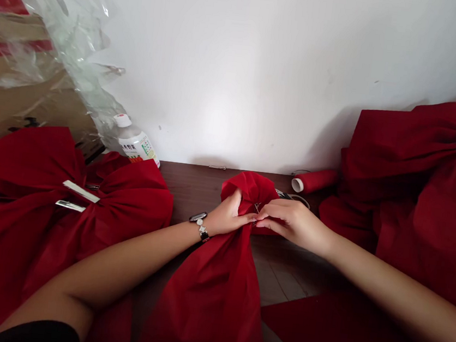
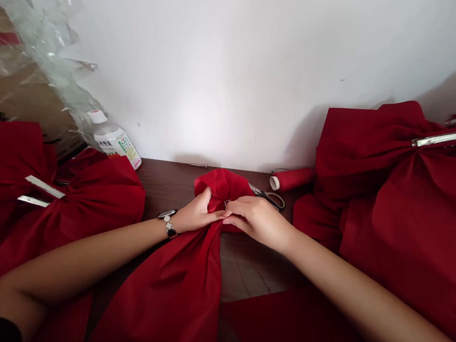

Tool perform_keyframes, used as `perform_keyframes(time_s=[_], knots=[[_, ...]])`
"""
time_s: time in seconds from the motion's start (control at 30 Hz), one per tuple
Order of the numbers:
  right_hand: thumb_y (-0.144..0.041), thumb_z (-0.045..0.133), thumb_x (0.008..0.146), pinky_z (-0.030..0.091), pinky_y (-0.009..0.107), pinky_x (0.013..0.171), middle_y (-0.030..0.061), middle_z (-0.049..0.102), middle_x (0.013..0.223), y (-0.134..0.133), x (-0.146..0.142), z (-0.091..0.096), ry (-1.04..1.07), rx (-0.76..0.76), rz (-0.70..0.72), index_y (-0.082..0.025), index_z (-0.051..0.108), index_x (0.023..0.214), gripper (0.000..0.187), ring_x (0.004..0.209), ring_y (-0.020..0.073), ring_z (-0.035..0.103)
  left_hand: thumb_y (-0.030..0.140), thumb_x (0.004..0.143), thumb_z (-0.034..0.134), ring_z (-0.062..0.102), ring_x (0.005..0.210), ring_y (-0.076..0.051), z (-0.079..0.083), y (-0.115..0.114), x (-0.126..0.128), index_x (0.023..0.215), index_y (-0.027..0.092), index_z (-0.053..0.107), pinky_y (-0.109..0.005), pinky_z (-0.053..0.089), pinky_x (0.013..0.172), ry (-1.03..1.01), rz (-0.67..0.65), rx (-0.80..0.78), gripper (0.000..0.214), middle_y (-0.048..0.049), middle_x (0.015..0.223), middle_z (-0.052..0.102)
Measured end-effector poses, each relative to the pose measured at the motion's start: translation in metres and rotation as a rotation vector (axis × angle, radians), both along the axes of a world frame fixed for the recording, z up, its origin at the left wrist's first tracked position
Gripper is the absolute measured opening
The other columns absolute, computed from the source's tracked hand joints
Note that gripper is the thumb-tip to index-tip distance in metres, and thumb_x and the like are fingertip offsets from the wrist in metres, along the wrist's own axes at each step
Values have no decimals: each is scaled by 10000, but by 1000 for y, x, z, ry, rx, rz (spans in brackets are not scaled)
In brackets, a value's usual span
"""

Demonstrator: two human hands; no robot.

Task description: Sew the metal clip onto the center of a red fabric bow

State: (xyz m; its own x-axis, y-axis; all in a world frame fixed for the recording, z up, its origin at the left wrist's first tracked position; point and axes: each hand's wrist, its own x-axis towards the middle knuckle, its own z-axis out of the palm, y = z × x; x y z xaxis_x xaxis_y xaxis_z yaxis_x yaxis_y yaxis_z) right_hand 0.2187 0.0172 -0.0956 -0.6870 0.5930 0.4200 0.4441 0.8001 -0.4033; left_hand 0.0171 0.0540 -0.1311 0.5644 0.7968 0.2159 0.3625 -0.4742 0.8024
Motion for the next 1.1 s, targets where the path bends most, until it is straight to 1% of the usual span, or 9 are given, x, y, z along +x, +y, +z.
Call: perform_keyframes(time_s=[0.13,0.27,0.43,0.6,0.67,0.8,0.9,0.97,1.1], knots=[[-311,462,946,404,234,629,56,598,721,-5,-5,-2,-53,99,-22,-144,601,822,251,684,139,562,524,769,629,578,1058,-303,-1,-1,2,1054,176,379,-445,468,917,10,8,27,514,-139,1143,586],[-313,408,967,373,241,600,55,583,686,-9,-10,-3,-91,192,-44,-142,584,797,299,655,143,542,519,751,639,607,952,-287,-1,-2,3,965,192,382,-427,491,846,48,38,27,468,-110,1030,613],[-289,406,969,343,242,582,38,563,658,-10,-13,-6,-98,255,-70,-144,539,723,315,617,133,497,433,764,619,606,906,-277,-2,-2,3,912,201,363,-408,491,810,69,48,54,375,-102,982,603],[-298,394,973,328,243,580,39,562,657,-9,-14,-8,-111,288,-83,-146,524,716,326,616,139,484,310,760,584,602,898,-275,-2,-2,3,917,196,360,-408,485,799,100,45,74,297,-98,948,596],[-308,387,974,329,244,579,40,564,658,-9,-14,-9,-111,280,-88,-148,524,720,330,617,142,485,325,759,593,600,900,-274,-1,-2,3,918,195,362,-405,487,798,100,42,64,308,-95,945,597],[-301,428,961,349,241,592,43,590,691,-9,-12,-13,-84,245,-123,-150,546,753,282,647,142,520,427,752,627,599,932,-284,1,-3,3,929,190,370,-404,488,821,59,13,31,392,-109,1006,598],[-284,472,945,366,234,610,42,629,768,-9,-11,-15,-65,265,-149,-152,583,851,196,699,137,562,462,761,623,598,968,-276,2,-2,2,954,192,367,-395,487,856,11,-26,22,419,-110,1062,599],[-267,470,943,356,235,595,35,629,756,-10,-10,-16,-71,363,-171,-149,593,863,187,668,125,554,472,771,613,597,988,-280,0,-2,2,966,192,361,-406,487,868,12,-13,22,424,-116,1070,601],[-209,473,908,283,273,538,6,522,555,-13,-13,-16,-167,642,-289,-153,533,638,282,521,119,453,478,766,617,611,964,-315,-4,-2,2,924,188,361,-458,494,841,109,108,38,417,-140,1011,611]])
